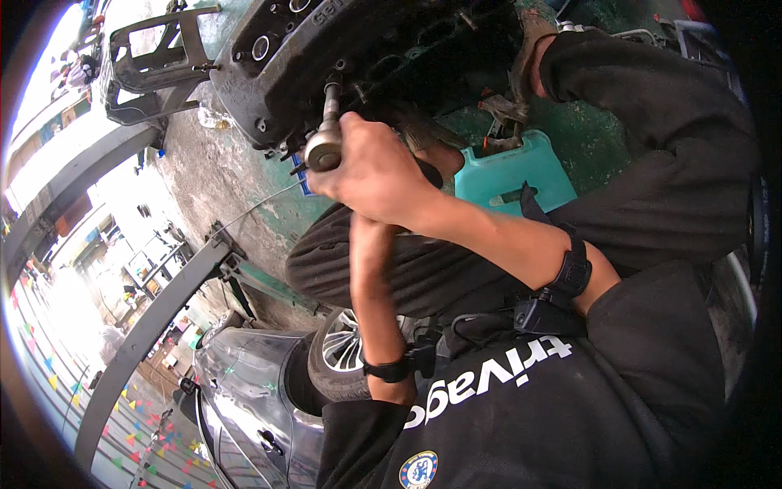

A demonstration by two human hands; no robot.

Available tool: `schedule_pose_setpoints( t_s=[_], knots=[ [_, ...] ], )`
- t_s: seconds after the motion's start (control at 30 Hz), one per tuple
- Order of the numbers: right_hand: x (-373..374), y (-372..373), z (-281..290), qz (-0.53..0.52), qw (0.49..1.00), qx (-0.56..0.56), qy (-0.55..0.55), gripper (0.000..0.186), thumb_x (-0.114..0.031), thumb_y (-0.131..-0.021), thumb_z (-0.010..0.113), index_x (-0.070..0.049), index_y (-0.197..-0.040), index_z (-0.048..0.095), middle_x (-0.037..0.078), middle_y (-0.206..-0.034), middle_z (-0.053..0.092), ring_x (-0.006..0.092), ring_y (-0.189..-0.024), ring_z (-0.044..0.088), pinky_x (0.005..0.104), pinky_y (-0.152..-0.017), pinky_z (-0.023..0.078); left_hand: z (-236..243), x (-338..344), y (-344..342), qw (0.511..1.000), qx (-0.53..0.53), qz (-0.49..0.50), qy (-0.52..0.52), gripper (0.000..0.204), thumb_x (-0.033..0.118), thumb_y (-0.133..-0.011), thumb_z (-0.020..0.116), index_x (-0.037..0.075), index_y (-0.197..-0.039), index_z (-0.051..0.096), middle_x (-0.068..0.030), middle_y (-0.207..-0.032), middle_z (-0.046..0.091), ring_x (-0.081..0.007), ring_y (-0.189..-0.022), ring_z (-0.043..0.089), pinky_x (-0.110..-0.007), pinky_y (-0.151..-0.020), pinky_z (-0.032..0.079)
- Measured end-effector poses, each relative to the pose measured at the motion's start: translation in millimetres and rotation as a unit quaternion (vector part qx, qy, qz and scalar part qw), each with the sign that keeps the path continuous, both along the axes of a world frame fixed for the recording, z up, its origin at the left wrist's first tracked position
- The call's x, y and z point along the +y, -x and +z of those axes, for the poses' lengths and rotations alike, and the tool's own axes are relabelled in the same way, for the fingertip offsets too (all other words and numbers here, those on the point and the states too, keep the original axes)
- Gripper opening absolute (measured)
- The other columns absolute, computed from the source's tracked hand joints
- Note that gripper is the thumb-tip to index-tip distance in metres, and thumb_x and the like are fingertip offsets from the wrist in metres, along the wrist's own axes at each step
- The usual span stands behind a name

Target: The person is sitting on the floor of a workshop, working on a car engine block. They use a socket wrench to tighten bolts on the engine head, methodically moving from one bolt to the next.

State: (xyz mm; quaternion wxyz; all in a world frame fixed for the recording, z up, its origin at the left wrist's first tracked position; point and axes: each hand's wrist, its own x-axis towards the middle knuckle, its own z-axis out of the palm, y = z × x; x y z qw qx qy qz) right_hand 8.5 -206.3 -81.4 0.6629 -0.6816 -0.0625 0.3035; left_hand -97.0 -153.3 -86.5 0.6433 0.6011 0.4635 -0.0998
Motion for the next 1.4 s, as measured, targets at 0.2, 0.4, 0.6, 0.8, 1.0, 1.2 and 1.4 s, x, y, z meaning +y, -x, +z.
schedule_pose_setpoints(
  t_s=[0.2,0.4,0.6,0.8,1.0,1.2,1.4],
  knots=[
    [-11,4,-4,0.114,0.98,-0.136,0.091,0.034,-0.015,-0.068,0.074,0.001,-0.085,0.05,0.02,-0.069,0.063,0.0405,-0.071,0.064,0.0449,-0.062,0.051,-31,-26,4,0.974,-0.132,-0.183,0.005,0.042,0.008,-0.091,0.061,-0.001,-0.129,0.044,-0.011,-0.121,0.055,-0.0171,-0.107,0.054,-0.031,-0.092,0.045],
    [14,23,-4,-0.114,0.96,0.22,-0.134,0.036,-0.005,-0.068,0.078,-0.001,-0.091,0.05,0.005,-0.081,0.059,0.0118,-0.073,0.055,0.0287,-0.065,0.047,3,24,11,0.959,0.045,-0.181,-0.214,0.033,0.01,-0.09,0.058,-0.005,-0.12,0.053,-0.0134,-0.113,0.061,-0.018,-0.098,0.057,-0.032,-0.089,0.045],
    [45,34,16,-0.246,0.835,0.413,-0.268,0.037,-0.007,-0.074,0.073,-0.006,-0.1,0.048,0.003,-0.082,0.054,0.0137,-0.072,0.053,0.0292,-0.066,0.046,30,50,34,0.88,-0.021,-0.084,-0.466,0.039,0.008,-0.081,0.071,-0.003,-0.116,0.059,-0.0094,-0.102,0.066,-0.0157,-0.092,0.06,-0.029,-0.084,0.047],
    [54,23,22,-0.2,0.927,0.276,-0.159,0.046,-0.011,-0.073,0.073,0.005,-0.106,0.047,0.017,-0.086,0.063,0.0255,-0.077,0.063,0.0348,-0.072,0.052,25,74,64,0.949,-0.002,-0.042,-0.312,0.041,0.008,-0.081,0.072,-0.004,-0.117,0.058,-0.012,-0.104,0.066,-0.0166,-0.093,0.062,-0.03,-0.084,0.049],
    [22,9,3,0.181,0.97,-0.121,0.11,0.03,-0.009,-0.078,0.065,0.011,-0.099,0.058,0.019,-0.078,0.068,0.0293,-0.07,0.069,0.0371,-0.063,0.058,8,49,60,0.965,-0.001,-0.069,-0.252,0.028,0.009,-0.092,0.06,-0.007,-0.115,0.058,-0.0106,-0.098,0.067,-0.0141,-0.091,0.059,-0.027,-0.084,0.046],
    [-7,-1,13,0.296,0.829,-0.363,0.306,0.019,-0.011,-0.074,0.064,0.001,-0.09,0.066,0.009,-0.072,0.067,0.0208,-0.067,0.069,0.0292,-0.056,0.055,18,45,19,0.98,-0.085,0.09,-0.159,0.033,0.024,-0.098,0.054,-0.003,-0.116,0.057,-0.0098,-0.096,0.067,-0.0138,-0.078,0.064,-0.026,-0.065,0.052],
    [-10,-10,42,0.384,0.69,-0.496,0.361,0.013,-0.014,-0.076,0.066,-0.009,-0.087,0.07,0.0,-0.078,0.067,0.0136,-0.077,0.067,0.0278,-0.057,0.049,27,62,-52,0.985,-0.062,-0.032,-0.16,0.04,0.029,-0.091,0.064,-0.003,-0.115,0.06,-0.0104,-0.092,0.068,-0.0138,-0.078,0.065,-0.026,-0.067,0.052]
  ],
)
